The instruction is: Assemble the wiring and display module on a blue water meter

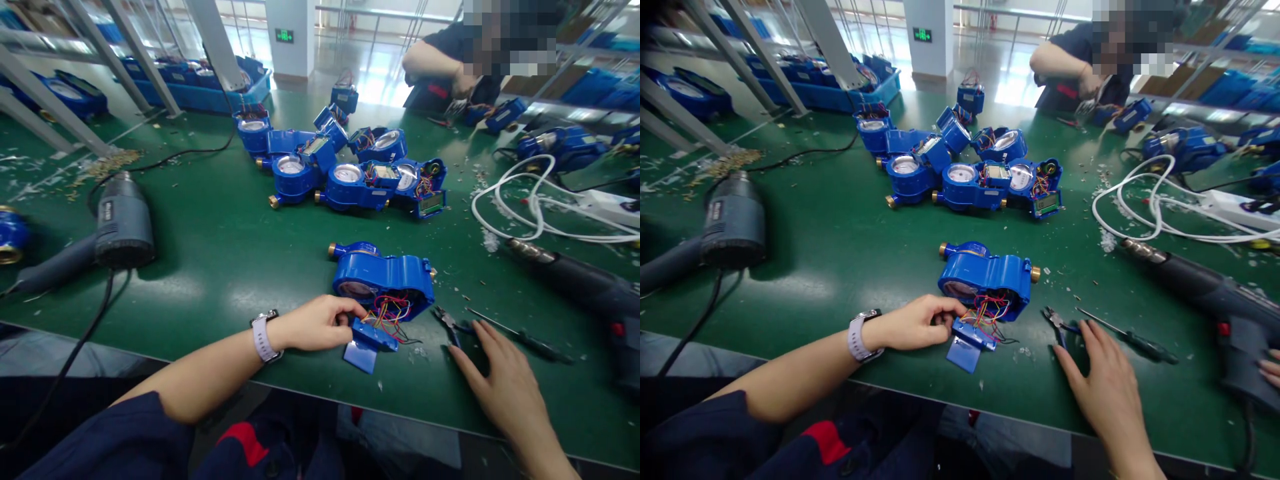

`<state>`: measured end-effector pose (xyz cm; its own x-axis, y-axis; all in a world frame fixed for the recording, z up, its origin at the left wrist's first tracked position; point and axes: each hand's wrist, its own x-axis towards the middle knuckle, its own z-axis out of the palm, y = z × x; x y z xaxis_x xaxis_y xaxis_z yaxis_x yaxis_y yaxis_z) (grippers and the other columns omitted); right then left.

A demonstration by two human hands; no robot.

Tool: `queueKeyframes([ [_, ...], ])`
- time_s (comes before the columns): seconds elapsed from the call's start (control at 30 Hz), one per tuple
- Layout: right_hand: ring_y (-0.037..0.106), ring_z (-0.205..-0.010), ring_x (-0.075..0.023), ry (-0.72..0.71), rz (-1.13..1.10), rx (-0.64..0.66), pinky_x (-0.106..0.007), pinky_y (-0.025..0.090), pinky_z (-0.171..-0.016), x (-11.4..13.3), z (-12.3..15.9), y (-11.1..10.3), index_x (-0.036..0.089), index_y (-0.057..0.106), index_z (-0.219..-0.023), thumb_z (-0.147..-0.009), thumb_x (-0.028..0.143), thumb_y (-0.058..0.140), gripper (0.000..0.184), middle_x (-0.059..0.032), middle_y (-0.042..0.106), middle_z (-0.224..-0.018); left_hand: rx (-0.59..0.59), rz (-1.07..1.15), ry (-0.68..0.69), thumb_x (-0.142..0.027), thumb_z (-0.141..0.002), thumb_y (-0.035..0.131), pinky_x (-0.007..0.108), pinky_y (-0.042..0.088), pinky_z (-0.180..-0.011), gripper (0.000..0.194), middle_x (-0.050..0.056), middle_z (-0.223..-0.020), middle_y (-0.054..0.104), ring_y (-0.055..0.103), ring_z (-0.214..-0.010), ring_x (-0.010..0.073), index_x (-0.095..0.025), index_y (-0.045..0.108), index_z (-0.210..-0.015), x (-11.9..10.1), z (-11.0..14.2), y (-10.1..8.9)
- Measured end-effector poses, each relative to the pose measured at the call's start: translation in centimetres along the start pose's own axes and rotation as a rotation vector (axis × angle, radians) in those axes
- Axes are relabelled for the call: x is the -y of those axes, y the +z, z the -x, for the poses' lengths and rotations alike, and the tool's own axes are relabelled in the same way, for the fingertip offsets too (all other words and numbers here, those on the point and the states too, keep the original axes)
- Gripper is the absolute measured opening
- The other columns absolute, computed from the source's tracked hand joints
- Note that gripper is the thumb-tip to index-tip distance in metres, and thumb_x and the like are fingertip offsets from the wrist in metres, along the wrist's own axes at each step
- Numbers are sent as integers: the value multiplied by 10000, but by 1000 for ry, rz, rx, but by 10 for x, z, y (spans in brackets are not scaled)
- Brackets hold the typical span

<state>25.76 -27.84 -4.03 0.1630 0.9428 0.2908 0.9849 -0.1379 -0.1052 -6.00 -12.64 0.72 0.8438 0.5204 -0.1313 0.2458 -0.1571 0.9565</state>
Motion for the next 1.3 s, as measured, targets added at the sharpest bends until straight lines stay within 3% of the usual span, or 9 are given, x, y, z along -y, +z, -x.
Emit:
queueKeyframes([
  [0.13,563,-1089,-380,-71,35,-23,-573,482,-911,5,2,-5,71,561,-1278,-968,594,323,654,-216,593,-1203,-11,-68,19,-307,-811,630,221,377,-553,279,-8,-713,619,511,-586,108,-149,678,-1035,-5,2,-1],
  [0.27,605,-1027,-370,-12,-7,-52,-568,500,-873,11,5,-19,127,611,-1225,-960,544,371,549,-177,638,-1143,-94,-120,36,-340,-895,543,226,337,-562,271,-14,-640,569,455,-573,98,-132,706,-835,-7,2,3],
  [0.37,636,-1012,-370,249,-243,-67,-553,513,-881,13,11,-27,158,667,-1156,-897,583,473,534,-151,678,-1078,-125,-122,69,-344,-927,497,220,284,-528,363,-40,-559,447,377,-538,84,-138,662,-678,-2,0,5],
  [0.47,676,-942,-346,614,-715,-54,-466,584,-745,20,15,-38,184,693,-1076,-822,611,581,510,-131,710,-1004,-132,-133,89,-363,-937,483,228,229,-509,433,-56,-540,323,305,-520,75,-142,564,-573,1,-1,6],
  [0.53,702,-872,-298,712,-1009,-26,-370,602,-677,28,15,-47,197,691,-1033,-782,588,653,466,-117,721,-987,-133,-149,92,-367,-945,468,232,216,-515,452,-62,-546,291,291,-520,71,-142,513,-555,2,-2,5],
  [0.6,714,-837,-256,640,-1106,51,-284,600,-677,39,14,-59,214,693,-1006,-726,542,733,434,-96,730,-982,-134,-163,83,-363,-950,452,233,218,-525,453,-65,-551,289,294,-523,68,-142,488,-556,1,-2,5],
  [0.7,710,-891,-226,391,-957,139,-214,580,-731,57,10,-74,241,693,-1021,-749,486,742,369,-62,734,-992,-140,-160,54,-356,-946,442,230,235,-531,435,-64,-552,318,311,-530,70,-141,510,-575,1,-1,5],
  [0.93,646,-1003,-182,-146,-485,69,-252,516,-858,95,3,-88,280,613,-1162,-927,449,575,291,-15,656,-1140,-127,-38,-37,-370,-923,456,217,348,-547,388,-15,-584,581,467,-538,86,-130,635,-676,0,-1,6],
  [1.3,565,-973,-240,-369,-264,20,-386,438,-816,117,-9,-64,202,597,-1179,-957,362,550,277,-71,600,-1085,-238,-49,-11,-330,-906,514,207,344,-533,297,-28,-585,557,453,-541,80,-132,622,-712,1,-2,8],
])
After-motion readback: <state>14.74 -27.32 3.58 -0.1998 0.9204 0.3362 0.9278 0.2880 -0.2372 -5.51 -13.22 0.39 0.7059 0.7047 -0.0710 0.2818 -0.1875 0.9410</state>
